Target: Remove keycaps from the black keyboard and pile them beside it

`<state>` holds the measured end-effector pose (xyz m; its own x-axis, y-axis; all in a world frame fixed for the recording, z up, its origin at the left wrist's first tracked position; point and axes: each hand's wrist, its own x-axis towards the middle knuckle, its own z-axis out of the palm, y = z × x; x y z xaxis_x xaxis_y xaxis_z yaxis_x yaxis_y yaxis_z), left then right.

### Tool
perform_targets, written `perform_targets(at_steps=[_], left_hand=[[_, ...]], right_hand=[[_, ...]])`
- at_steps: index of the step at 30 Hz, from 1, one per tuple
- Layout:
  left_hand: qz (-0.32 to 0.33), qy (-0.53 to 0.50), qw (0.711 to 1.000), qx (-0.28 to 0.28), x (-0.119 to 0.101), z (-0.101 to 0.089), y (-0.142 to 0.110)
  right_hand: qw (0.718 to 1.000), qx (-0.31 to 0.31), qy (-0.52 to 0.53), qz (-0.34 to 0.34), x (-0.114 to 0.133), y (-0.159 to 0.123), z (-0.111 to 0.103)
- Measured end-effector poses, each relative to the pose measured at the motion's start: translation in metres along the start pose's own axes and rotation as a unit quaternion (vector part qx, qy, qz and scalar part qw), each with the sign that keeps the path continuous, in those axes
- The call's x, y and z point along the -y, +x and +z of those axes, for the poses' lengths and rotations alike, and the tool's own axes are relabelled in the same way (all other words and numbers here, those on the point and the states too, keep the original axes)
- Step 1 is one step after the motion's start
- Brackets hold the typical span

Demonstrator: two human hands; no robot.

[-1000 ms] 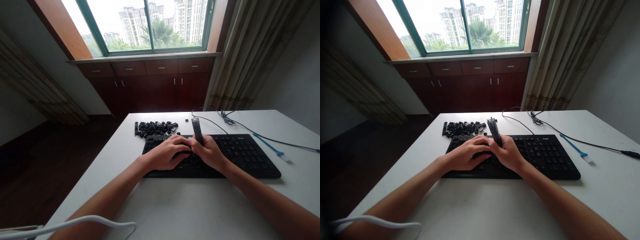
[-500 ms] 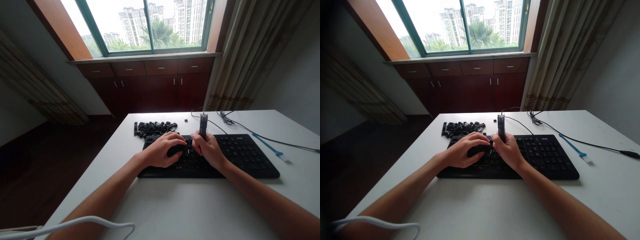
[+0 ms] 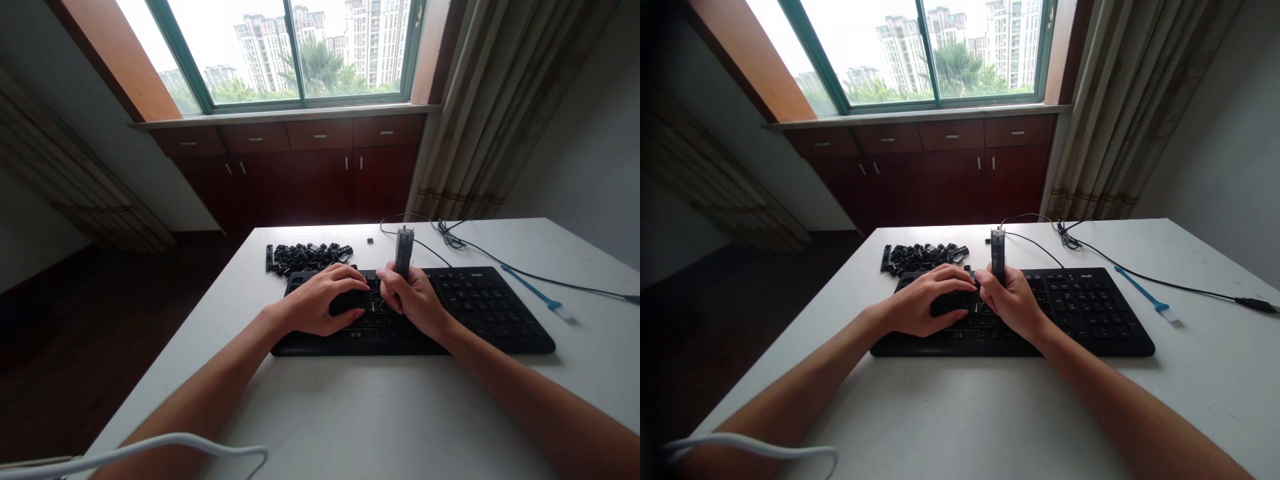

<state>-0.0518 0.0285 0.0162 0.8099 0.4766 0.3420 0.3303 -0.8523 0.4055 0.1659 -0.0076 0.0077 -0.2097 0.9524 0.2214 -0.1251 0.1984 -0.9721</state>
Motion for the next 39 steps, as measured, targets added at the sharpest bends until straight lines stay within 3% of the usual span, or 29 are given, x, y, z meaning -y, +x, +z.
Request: perform_targets(at_steps=[6, 17, 24, 28, 35, 39], left_hand=[[0.001, -0.027, 1.0, -0.002, 0.003, -0.004, -0.001], [0.018, -0.035, 0.999, -0.016, 0.006, -0.001, 0.0], [0.03, -0.04, 0.999, -0.015, 0.006, -0.001, 0.001], [0.027, -0.039, 0.999, -0.018, 0.006, 0.0, 0.001], [0.05, -0.03, 0.998, 0.001, 0.0, -0.005, 0.002], [0.027, 0.049, 0.998, -0.02, -0.006, 0.004, 0.006]], right_hand=[[0.997, 0.053, -0.062, -0.018, -0.001, -0.007, 0.007], [0.981, 0.038, -0.183, -0.046, 0.001, -0.008, 0.014], [0.99, 0.001, -0.138, 0.04, 0.002, -0.002, 0.021], [0.991, -0.019, -0.122, 0.052, 0.001, -0.008, 0.023], [0.991, -0.016, -0.134, 0.018, -0.001, -0.012, 0.022], [0.969, 0.068, -0.224, -0.082, -0.001, -0.003, 0.017]])
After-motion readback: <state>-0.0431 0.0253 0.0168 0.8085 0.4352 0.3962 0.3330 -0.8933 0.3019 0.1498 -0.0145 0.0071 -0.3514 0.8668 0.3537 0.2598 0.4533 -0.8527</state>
